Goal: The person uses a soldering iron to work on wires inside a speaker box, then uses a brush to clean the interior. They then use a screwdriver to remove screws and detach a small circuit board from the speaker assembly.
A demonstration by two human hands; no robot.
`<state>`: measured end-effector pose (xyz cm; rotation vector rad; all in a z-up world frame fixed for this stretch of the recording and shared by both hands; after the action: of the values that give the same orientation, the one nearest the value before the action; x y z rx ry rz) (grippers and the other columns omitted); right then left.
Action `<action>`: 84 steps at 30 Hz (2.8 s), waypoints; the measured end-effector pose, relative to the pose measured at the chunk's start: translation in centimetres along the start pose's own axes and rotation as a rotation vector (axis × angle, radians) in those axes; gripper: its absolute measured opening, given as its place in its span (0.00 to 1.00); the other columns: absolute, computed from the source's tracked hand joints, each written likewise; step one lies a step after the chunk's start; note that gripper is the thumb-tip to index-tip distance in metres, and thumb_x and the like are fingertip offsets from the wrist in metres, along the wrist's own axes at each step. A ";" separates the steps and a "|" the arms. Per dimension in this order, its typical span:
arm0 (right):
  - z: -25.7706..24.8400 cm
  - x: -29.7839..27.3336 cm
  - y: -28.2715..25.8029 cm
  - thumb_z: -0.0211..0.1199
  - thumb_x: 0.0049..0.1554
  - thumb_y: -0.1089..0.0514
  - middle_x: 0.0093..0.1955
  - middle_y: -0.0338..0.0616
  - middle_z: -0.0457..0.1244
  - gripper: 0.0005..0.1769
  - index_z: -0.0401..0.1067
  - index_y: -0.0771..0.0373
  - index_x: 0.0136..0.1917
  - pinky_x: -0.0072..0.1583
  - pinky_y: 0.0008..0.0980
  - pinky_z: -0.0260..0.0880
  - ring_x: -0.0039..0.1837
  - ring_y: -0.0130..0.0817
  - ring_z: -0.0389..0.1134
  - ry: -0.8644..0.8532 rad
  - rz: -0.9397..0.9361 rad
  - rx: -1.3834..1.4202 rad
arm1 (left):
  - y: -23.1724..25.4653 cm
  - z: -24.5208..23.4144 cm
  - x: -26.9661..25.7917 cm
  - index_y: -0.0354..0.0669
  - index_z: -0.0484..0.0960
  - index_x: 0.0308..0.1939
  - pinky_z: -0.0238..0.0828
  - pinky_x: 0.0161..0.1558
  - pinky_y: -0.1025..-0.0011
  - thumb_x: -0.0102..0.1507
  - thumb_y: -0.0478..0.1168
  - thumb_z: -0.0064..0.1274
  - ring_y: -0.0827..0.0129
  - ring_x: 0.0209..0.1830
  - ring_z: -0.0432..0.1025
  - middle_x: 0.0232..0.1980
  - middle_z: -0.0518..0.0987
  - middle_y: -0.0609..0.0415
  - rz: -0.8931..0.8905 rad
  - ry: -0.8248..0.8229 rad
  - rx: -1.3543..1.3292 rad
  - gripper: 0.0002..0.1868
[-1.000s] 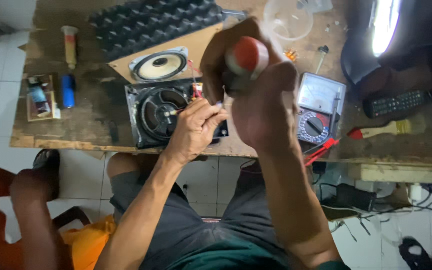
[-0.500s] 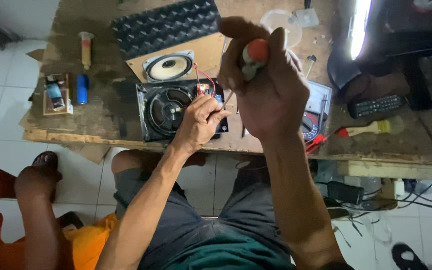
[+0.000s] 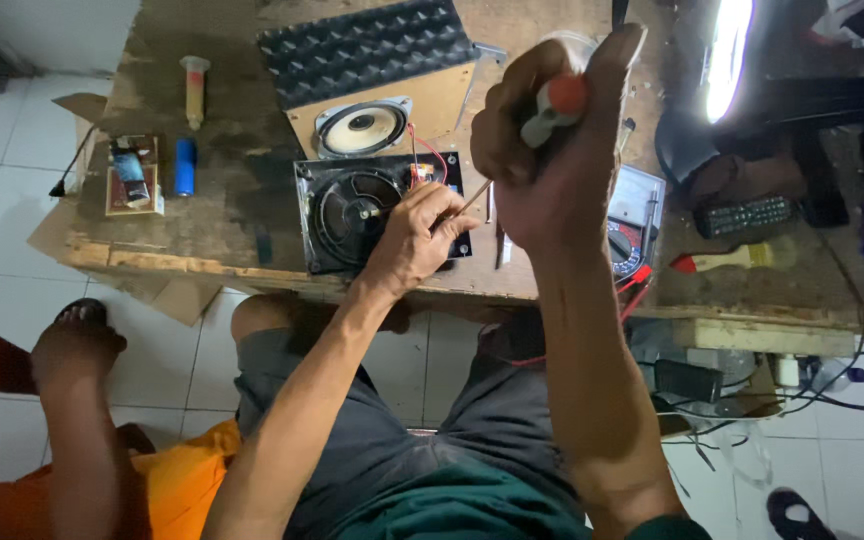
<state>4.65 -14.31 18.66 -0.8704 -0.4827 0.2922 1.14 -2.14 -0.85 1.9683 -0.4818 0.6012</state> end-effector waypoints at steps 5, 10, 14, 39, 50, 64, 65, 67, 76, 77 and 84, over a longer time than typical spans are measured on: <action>-0.7 -0.4 0.0 0.52 0.67 0.25 0.41 0.38 0.50 0.29 0.65 0.53 0.53 0.40 0.33 0.47 0.35 0.29 0.46 -0.203 -0.172 -0.162 | -1.0 0.7 -0.5 0.39 0.77 0.40 0.66 0.44 0.65 0.74 0.33 0.60 0.62 0.38 0.70 0.37 0.77 0.52 0.017 0.010 -0.077 0.09; -1.0 -0.3 1.4 0.55 0.64 0.29 0.35 0.44 0.58 0.33 0.74 0.63 0.48 0.43 0.35 0.51 0.36 0.33 0.54 -0.019 -0.061 -0.037 | -0.6 0.8 -0.6 0.42 0.71 0.35 0.64 0.41 0.64 0.72 0.33 0.62 0.61 0.36 0.69 0.35 0.74 0.53 -0.001 0.041 -0.044 0.16; -0.1 0.3 1.8 0.49 0.62 0.24 0.34 0.39 0.56 0.34 0.72 0.57 0.46 0.39 0.34 0.45 0.31 0.28 0.47 -0.043 0.042 0.018 | -0.5 -0.1 -0.3 0.43 0.65 0.34 0.62 0.41 0.63 0.70 0.32 0.65 0.60 0.34 0.64 0.33 0.69 0.53 -0.004 0.049 -0.002 0.21; -17.7 -11.4 -0.4 0.77 0.62 0.62 0.55 0.54 0.72 0.15 0.83 0.61 0.62 0.48 0.44 0.79 0.47 0.53 0.77 -0.085 -0.564 -1.953 | -3.6 0.7 -1.2 0.48 0.84 0.37 0.75 0.61 0.54 0.61 0.34 0.73 0.48 0.55 0.75 0.49 0.79 0.54 -0.065 0.005 0.195 0.10; -22.9 -7.2 2.3 0.80 0.52 0.55 0.60 0.49 0.67 0.23 0.82 0.61 0.60 0.56 0.46 0.72 0.63 0.52 0.70 -0.004 -0.401 -2.252 | -3.4 0.6 -1.1 0.47 0.85 0.37 0.75 0.61 0.54 0.61 0.33 0.73 0.48 0.56 0.76 0.50 0.80 0.54 -0.088 0.020 0.174 0.10; -20.7 -9.5 7.3 0.66 0.50 0.62 0.52 0.49 0.61 0.31 0.72 0.52 0.68 0.41 0.61 0.74 0.37 0.65 0.71 0.243 -0.134 -1.987 | -2.0 -0.1 -0.5 0.47 0.86 0.52 0.76 0.58 0.54 0.68 0.38 0.68 0.47 0.54 0.78 0.51 0.82 0.51 -0.117 0.045 0.127 0.10; -20.2 -9.7 7.0 0.66 0.52 0.62 0.53 0.45 0.61 0.28 0.73 0.53 0.67 0.43 0.53 0.75 0.41 0.59 0.73 0.291 -0.210 -1.927 | -1.6 -0.3 -0.2 0.44 0.86 0.54 0.78 0.57 0.53 0.68 0.37 0.67 0.45 0.52 0.79 0.51 0.83 0.47 -0.141 0.069 0.121 0.11; -19.2 -10.3 6.7 0.66 0.54 0.63 0.53 0.41 0.61 0.26 0.74 0.53 0.66 0.46 0.45 0.77 0.45 0.54 0.74 0.342 -0.280 -1.866 | -0.4 0.0 0.8 0.42 0.86 0.56 0.79 0.56 0.53 0.69 0.35 0.66 0.44 0.51 0.79 0.52 0.83 0.44 -0.166 0.088 0.113 0.12; -15.4 -11.0 8.6 0.64 0.62 0.69 0.52 0.48 0.63 0.24 0.78 0.65 0.72 0.42 0.34 0.73 0.44 0.43 0.71 0.245 -0.308 -1.257 | 0.4 4.5 4.7 0.36 0.88 0.51 0.81 0.37 0.71 0.77 0.42 0.57 0.73 0.34 0.79 0.38 0.85 0.50 -0.433 0.238 -0.341 0.12; -15.5 -10.9 8.5 0.64 0.61 0.70 0.51 0.47 0.63 0.24 0.79 0.66 0.70 0.41 0.33 0.73 0.43 0.41 0.70 0.242 -0.305 -1.250 | 0.5 4.6 4.9 0.38 0.89 0.49 0.80 0.35 0.73 0.76 0.43 0.59 0.74 0.31 0.79 0.35 0.84 0.52 -0.456 0.253 -0.371 0.11; -18.5 -12.1 11.3 0.65 0.59 0.68 0.48 0.51 0.64 0.18 0.81 0.69 0.62 0.40 0.37 0.72 0.40 0.44 0.71 0.326 -0.244 -1.198 | 1.8 3.5 8.3 0.38 0.89 0.47 0.76 0.34 0.75 0.77 0.40 0.58 0.75 0.28 0.76 0.32 0.81 0.53 -0.395 0.262 -0.311 0.10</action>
<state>3.33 -24.74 -3.82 -1.9588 -0.4303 -0.4286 7.46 -6.69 3.99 1.5998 -0.0158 0.4878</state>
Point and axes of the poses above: each hand's wrist, its own x-axis towards the middle knuckle, its own z-axis out of the palm, y = z × x, the point moved 1 cm from there along x, towards the middle knuckle
